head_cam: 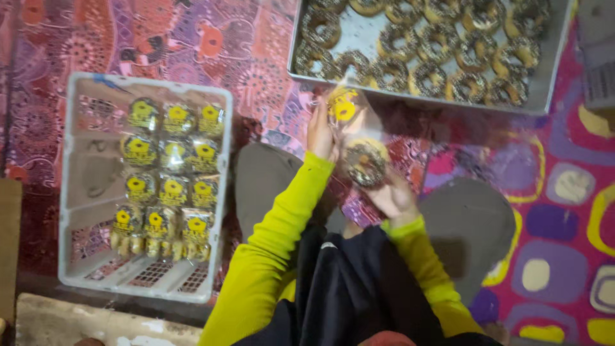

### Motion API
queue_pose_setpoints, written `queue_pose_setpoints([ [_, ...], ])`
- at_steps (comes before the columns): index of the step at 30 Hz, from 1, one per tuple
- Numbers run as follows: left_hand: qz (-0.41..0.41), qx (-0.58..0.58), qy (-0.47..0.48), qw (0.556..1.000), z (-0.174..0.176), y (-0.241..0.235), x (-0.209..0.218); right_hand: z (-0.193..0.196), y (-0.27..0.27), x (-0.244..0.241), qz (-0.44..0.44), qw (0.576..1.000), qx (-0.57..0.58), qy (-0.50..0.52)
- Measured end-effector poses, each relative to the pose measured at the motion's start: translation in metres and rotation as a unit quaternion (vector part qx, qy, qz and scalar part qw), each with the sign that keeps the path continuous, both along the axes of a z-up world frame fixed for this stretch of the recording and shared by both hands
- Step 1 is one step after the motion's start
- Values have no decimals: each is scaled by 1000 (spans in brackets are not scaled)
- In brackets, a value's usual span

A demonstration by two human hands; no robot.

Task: The person sits on the floor and repeatedly picks donuts from a metal tray, places them into small plastic bags, and stacks the sealed packages in a white crate. The person handles both plain and seeded donuts, placing them one at a time into bags and arranging them in rows within the crate.

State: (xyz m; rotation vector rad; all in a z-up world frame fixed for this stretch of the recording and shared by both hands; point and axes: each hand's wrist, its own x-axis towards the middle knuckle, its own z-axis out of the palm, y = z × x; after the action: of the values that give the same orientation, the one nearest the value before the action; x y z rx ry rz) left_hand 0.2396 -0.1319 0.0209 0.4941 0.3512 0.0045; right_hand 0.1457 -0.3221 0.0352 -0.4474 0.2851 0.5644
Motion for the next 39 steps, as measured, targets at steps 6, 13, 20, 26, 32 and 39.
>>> queue_pose_setpoints([
  [6,-75,52,10,996,50,-40,-43,-13,-12,-14,-38,997,-5,-61],
  [13,-97,88,-47,990,63,-62,-64,34,-36,-25,-63,990,-55,-114],
  [20,-165,50,-60,983,52,-76,-81,88,-23,-24,-154,886,-334,-283],
  [26,-110,550,-257,787,58,-50,-104,136,-42,-9,-58,420,-695,-581],
  [32,-194,252,-111,942,93,-39,-128,162,-52,-36,-95,380,-735,-553],
  [39,-295,625,-283,665,149,-19,-176,183,-90,-2,36,158,-788,-594],
])
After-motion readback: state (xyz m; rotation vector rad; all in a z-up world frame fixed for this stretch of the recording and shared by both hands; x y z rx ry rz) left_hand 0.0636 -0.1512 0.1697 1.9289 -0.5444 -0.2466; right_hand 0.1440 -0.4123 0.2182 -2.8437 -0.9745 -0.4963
